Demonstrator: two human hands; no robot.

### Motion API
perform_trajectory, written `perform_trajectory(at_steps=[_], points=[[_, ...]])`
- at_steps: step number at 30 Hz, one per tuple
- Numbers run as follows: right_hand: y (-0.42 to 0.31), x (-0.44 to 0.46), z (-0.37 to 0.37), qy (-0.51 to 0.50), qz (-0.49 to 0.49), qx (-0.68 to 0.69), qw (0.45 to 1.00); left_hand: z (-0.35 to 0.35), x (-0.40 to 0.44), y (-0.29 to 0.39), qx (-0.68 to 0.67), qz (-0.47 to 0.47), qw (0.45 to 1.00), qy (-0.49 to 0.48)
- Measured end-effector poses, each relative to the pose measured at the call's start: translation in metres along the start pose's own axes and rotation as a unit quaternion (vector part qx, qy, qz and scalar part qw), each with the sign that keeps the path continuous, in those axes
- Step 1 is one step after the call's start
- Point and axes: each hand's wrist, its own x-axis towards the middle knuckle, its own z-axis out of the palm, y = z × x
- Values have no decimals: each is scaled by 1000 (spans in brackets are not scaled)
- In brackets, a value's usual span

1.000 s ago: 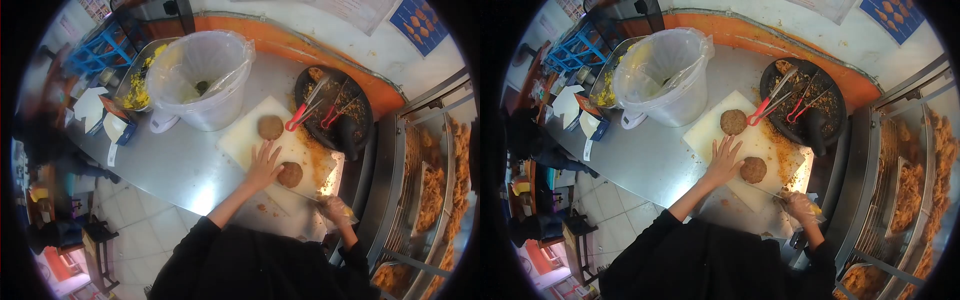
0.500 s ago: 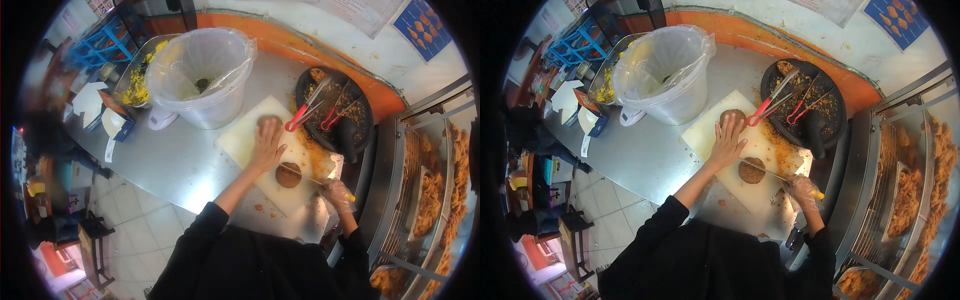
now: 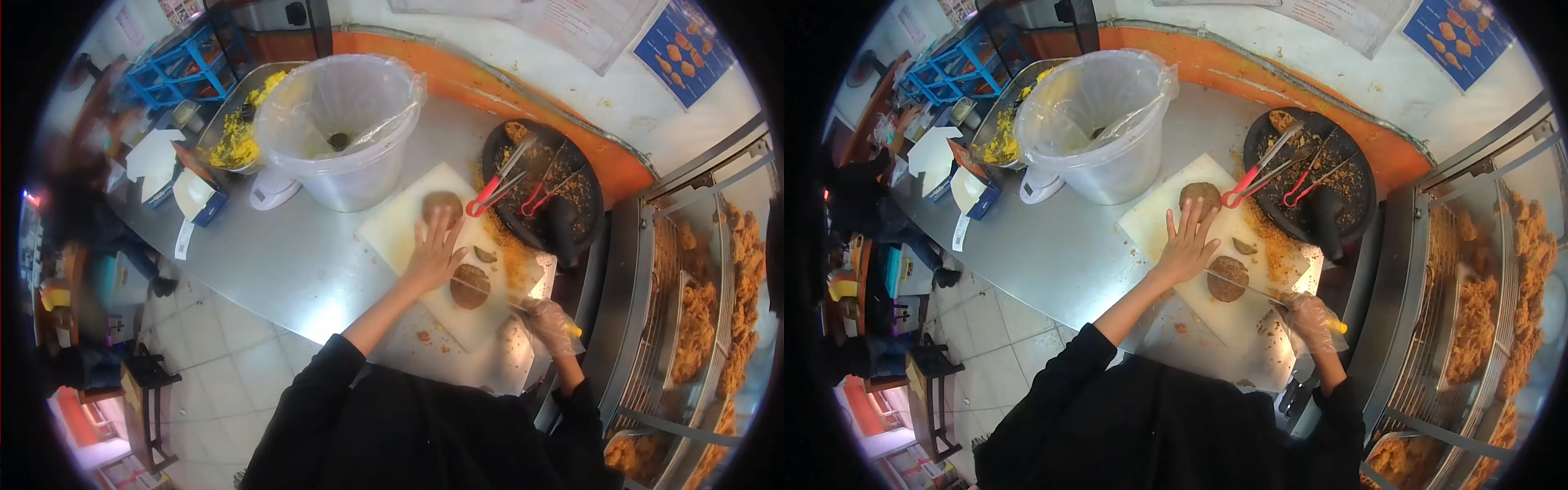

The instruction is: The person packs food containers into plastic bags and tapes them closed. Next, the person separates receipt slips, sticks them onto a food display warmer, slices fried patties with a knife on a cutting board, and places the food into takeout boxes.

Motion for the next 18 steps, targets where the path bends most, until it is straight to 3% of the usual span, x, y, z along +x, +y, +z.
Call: perform_trajectory(at_steps=[3, 5, 10, 15, 18], points=[[4, 9, 25, 2, 11, 2, 1000, 24, -5, -11, -44, -37, 998, -7], [12, 3, 53, -23, 13, -97, 995, 24, -8, -12, -22, -5, 1000, -4], [-3, -3, 29, 51, 12, -48, 997, 32, -9, -13, -33, 9, 999, 12], [-23, -14, -23, 35, 31, 22, 999, -8, -7, 3, -24, 15, 999, 17], [-6, -19, 23, 34, 1, 45, 998, -2, -18, 4, -14, 6, 1000, 5]])
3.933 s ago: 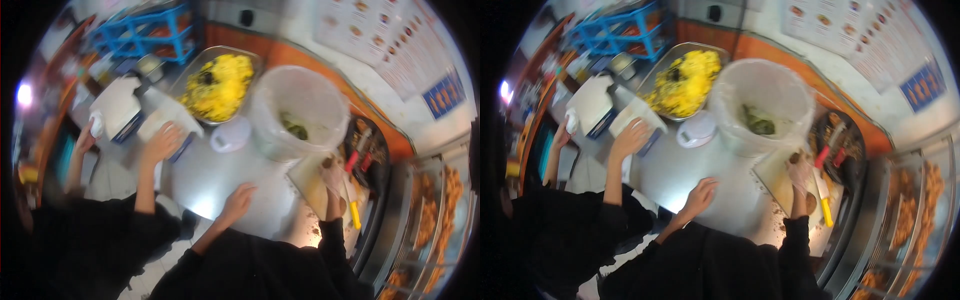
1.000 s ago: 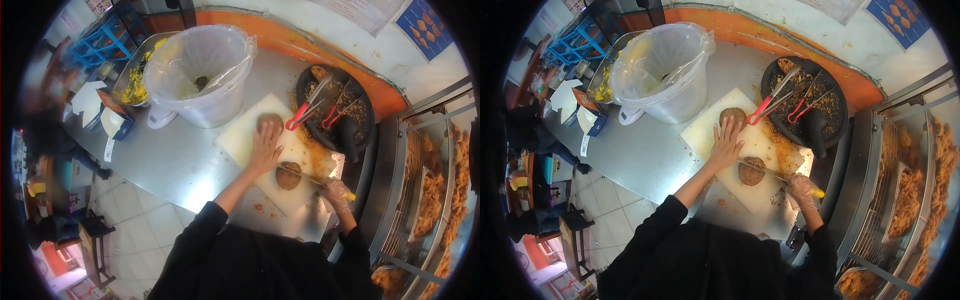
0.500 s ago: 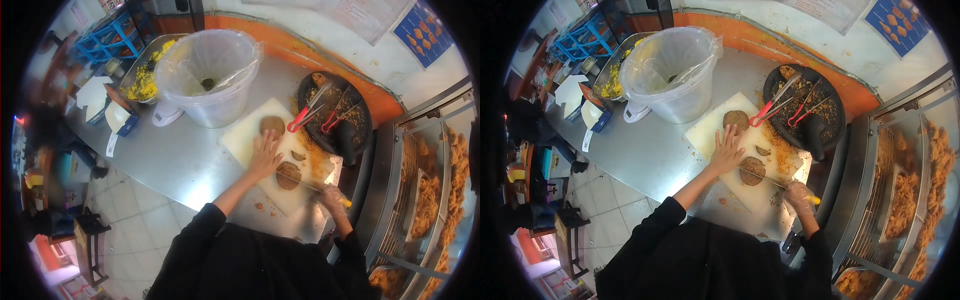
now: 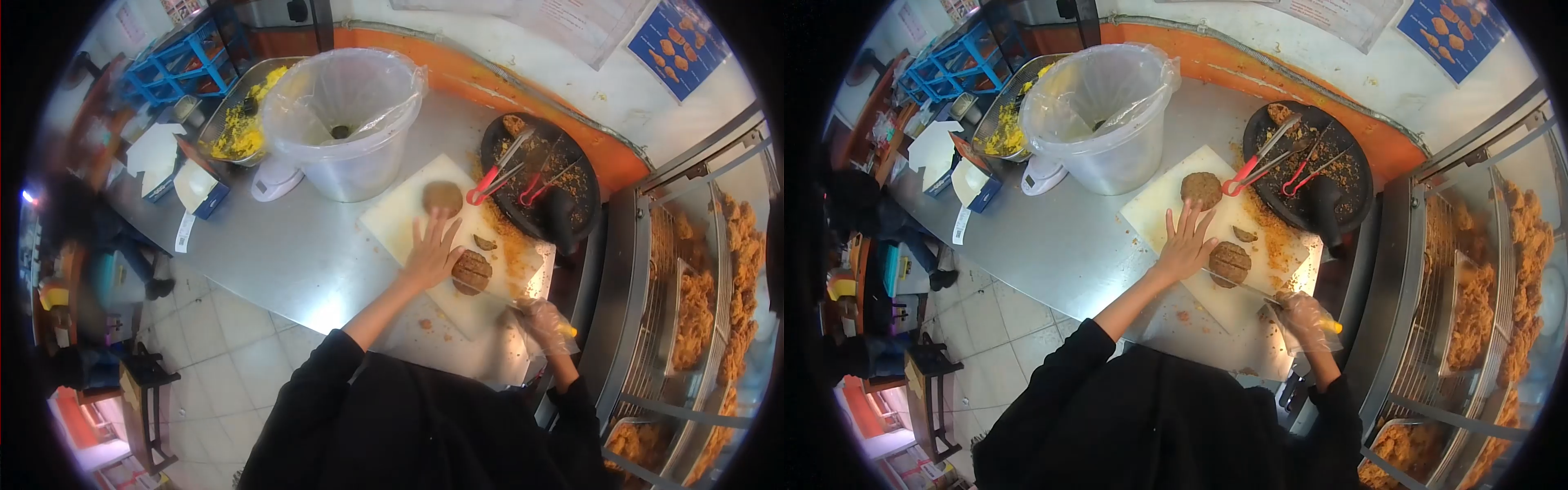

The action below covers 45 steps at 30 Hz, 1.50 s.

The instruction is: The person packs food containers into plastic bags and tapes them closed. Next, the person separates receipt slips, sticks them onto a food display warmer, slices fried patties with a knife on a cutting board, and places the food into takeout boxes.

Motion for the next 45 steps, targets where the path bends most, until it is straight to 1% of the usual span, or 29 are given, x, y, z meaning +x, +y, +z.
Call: perform_trajectory(at_steps=[2, 4, 5, 6, 8, 10, 12, 13, 14, 15, 16, 17, 18, 19, 22, 23, 24, 26, 28, 29, 31, 32, 34, 36, 39, 40, 42, 43, 45], points=[[0, 6, 7, -8, -11, -46, 999, 20, -4, -8, -27, -10, 1000, 5], [-4, 5, 16, -54, 35, -88, 994, 23, -3, -12, -19, -7, 1000, 12], [8, -1, 40, -14, 12, -73, 997, 24, -7, -12, -14, 0, 1000, 23], [1, -8, 46, -16, 18, -65, 998, 26, -14, -12, -13, 4, 1000, 14], [-8, -12, 48, 59, 31, -125, 990, 27, -18, -14, -5, 20, 1000, 6], [-9, -6, 32, 94, 23, -101, 990, 27, -14, -13, -1, 19, 1000, 18], [-10, -3, 1, 31, 7, 6, 999, 19, -8, -13, 6, 14, 999, 29], [-13, -5, -21, 40, 3, 4, 999, 5, -2, -10, -57, 0, 994, 91], [-16, -8, -43, -8, 58, 9, 998, -9, 3, -7, -119, -11, 981, 151], [-18, -9, -54, -59, 112, 16, 992, -25, 5, -5, -115, -9, 981, 157], [-12, -10, -53, -55, 108, 14, 993, -42, 2, -4, -146, -20, 965, 218], [-2, -13, -50, 7, 134, 26, 991, -53, -5, -7, -178, -33, 943, 278], [6, -15, -46, 67, 159, 39, 984, -59, -17, -13, -161, -63, 944, 281], [10, -4, -44, 40, 209, 25, 977, -64, -33, -19, -144, -94, 944, 283], [35, 25, -8, 72, 162, 0, 984, -61, -90, -35, -157, -187, 935, 257], [19, 33, -25, -7, 188, 4, 982, -64, -111, -36, -145, -218, 934, 244], [7, 34, -27, -8, 179, 2, 984, -65, -132, -38, -137, -240, 927, 253], [-15, 35, -27, 152, 69, -91, 982, -69, -166, -38, -126, -269, 917, 267], [-60, 42, -53, 21, -34, 12, 999, -75, -193, -30, -131, -322, 890, 296], [-67, 51, -46, 14, -41, 12, 999, -73, -203, -26, -128, -331, 886, 297], [-74, 74, -26, -29, -136, 12, 990, -69, -215, -20, -140, -360, 866, 318], [-76, 81, -24, -32, -151, 10, 988, -67, -218, -18, -134, -370, 859, 327], [-74, 102, -21, -59, -102, 0, 993, -63, -221, -15, -145, -370, 861, 318], [-68, 104, -4, -56, -127, 7, 990, -63, -222, -10, -111, -373, 861, 327], [-52, 98, 1, 13, -176, 69, 982, -63, -218, -6, -139, -340, 883, 291], [-40, 94, 0, 11, -168, 61, 984, -61, -217, -6, -149, -337, 884, 289], [-21, 82, -2, 130, -59, 46, 989, -64, -216, -7, -135, -315, 899, 272], [-25, 68, -27, 141, -24, 64, 988, -67, -214, -7, -138, -313, 901, 269], [15, 42, -17, 116, 25, -94, 988, -68, -213, -9, -151, -322, 895, 268]])
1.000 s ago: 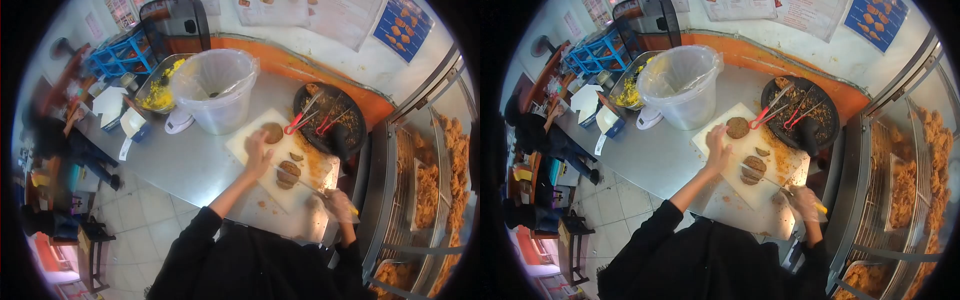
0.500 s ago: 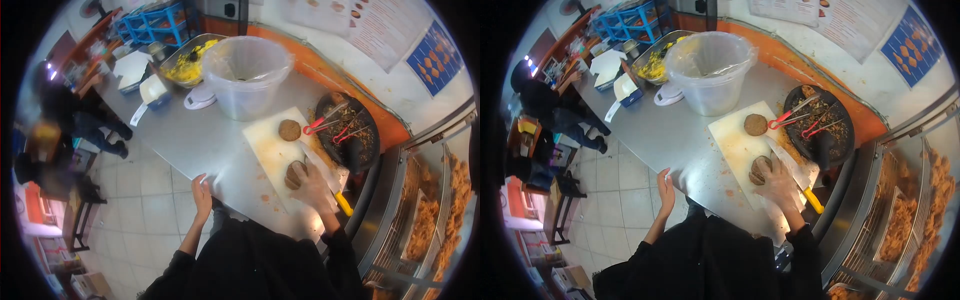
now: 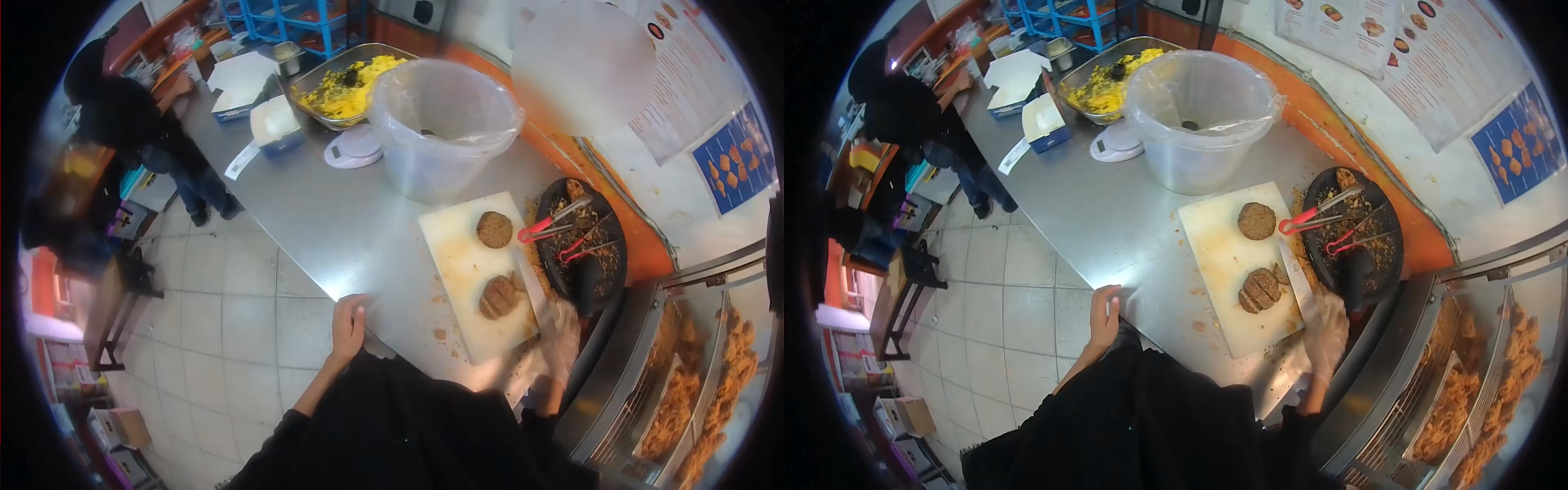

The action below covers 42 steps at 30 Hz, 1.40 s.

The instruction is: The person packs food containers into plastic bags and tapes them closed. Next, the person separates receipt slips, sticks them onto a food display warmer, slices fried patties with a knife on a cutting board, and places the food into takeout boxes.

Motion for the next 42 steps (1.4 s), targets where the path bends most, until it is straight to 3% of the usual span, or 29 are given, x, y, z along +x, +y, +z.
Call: perform_trajectory(at_steps=[2, 3, 5, 6, 9, 13, 15, 16, 17, 18, 19, 20, 23, 24, 25, 34, 37, 39, 42], points=[[25, -41, 13, -77, 142, 55, 985, 1, 4, -3, -5, -17, 1000, 0], [22, -43, 8, -78, 145, 55, 985, 2, 6, -6, -9, -22, 1000, -8], [16, -46, -5, -247, 244, 77, 935, 4, 10, -8, -13, -30, 999, -15], [32, -61, 17, -111, 163, 146, 969, 5, 14, -7, -13, -21, 999, -30], [25, -47, 12, -86, 116, 57, 988, 9, 25, 0, -12, -16, 999, -40], [7, -17, 24, -49, 58, 57, 995, 22, 25, -1, -26, 9, 999, -43], [0, 0, 37, 92, -39, 35, 994, 26, 19, 2, -18, 8, 998, -53], [-18, 9, 17, 29, 23, 41, 998, 24, 18, 4, -10, 9, 998, -61], [-28, 20, 12, 79, -55, -44, 994, 27, 12, -5, 0, 22, 998, -66], [-41, 27, 9, 60, -76, 36, 995, 24, 12, 1, 0, 37, 998, -50], [-56, 32, 2, 35, -96, 113, 988, 21, 10, 4, 18, 31, 999, -27], [-87, 44, -29, -83, -88, 92, 988, 19, 8, 6, 2, 21, 999, -37], [-99, 57, 0, -131, -173, 159, 963, 10, 0, 5, -10, 24, 999, -46], [-104, 62, 2, -141, -218, 53, 964, 10, 0, 5, -4, 41, 998, -51], [-107, 65, 0, -137, -224, 53, 963, 7, 0, 5, -3, 41, 998, -43], [-110, 32, 26, -168, -97, 236, 952, -9, -6, -14, -11, -2, 999, -40], [-112, 23, 32, -90, -37, 197, 975, -7, 5, -26, -52, -35, 996, -58], [-113, 24, 27, -105, 55, 300, 947, -5, 17, -40, -26, 9, 995, -99], [-113, 17, 40, -75, 67, 257, 961, -13, 45, -50, -47, 66, 992, -98]])
